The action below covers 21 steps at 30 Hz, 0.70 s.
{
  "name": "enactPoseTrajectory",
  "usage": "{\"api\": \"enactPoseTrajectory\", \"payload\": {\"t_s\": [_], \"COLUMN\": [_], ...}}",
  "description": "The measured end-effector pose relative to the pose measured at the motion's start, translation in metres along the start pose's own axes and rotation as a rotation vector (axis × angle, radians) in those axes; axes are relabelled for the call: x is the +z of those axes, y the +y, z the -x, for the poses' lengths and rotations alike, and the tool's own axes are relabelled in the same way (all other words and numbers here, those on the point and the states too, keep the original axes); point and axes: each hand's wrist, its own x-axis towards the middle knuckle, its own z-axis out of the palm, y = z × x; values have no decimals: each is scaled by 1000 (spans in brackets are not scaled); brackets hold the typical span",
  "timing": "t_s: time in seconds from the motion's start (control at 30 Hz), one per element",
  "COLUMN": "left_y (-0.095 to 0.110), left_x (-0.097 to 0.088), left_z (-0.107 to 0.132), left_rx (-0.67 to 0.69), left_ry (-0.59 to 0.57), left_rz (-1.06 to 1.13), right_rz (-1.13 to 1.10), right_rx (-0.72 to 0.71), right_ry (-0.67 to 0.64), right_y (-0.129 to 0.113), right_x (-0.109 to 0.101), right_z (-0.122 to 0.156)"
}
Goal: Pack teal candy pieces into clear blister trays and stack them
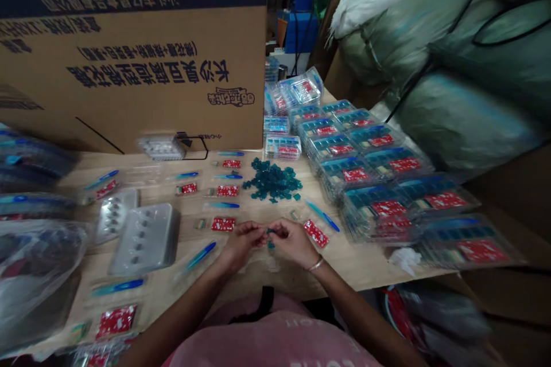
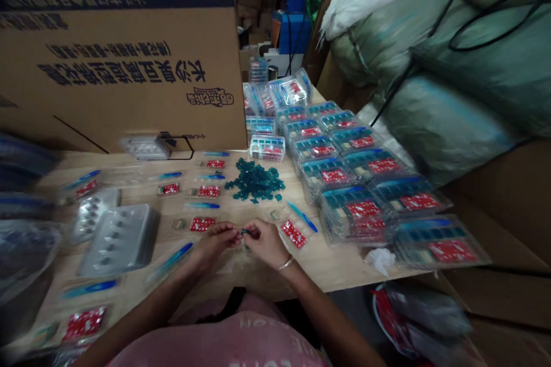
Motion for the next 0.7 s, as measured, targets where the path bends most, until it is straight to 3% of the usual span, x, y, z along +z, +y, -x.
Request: {"api": "enactPoseTrajectory", "payload": {"t_s": [0.1, 0.2, 0.27, 0.4, 0.5, 0.57, 0.7], "left_y": [7, 8, 6, -1, -2, -2, -3], "left_x": [-2, -2, -2, -2, -1, 1, 5], "left_z": [-3, -1, 0, 3, 6, 9, 13], "left_rx": [-19, -28, -20, -40, -67, -15, 96], "left_ry": [75, 14, -24, 10, -10, -12, 38], "left_rz": [93, 53, 29, 57, 77, 44, -38], "right_rz": [-288, -406, -417, -413, -458, -473, -241], "right_rx": [154, 167, 150, 150, 193, 197, 30], "right_ry": [-7, -85, -98, -32, -76, -100, 1], "right_y": [7, 6, 4, 6, 11, 14, 9], "right_x": [-8, -6, 0, 8, 7, 8, 14], "right_z": [-9, -8, -4, 1, 1, 3, 10]}}
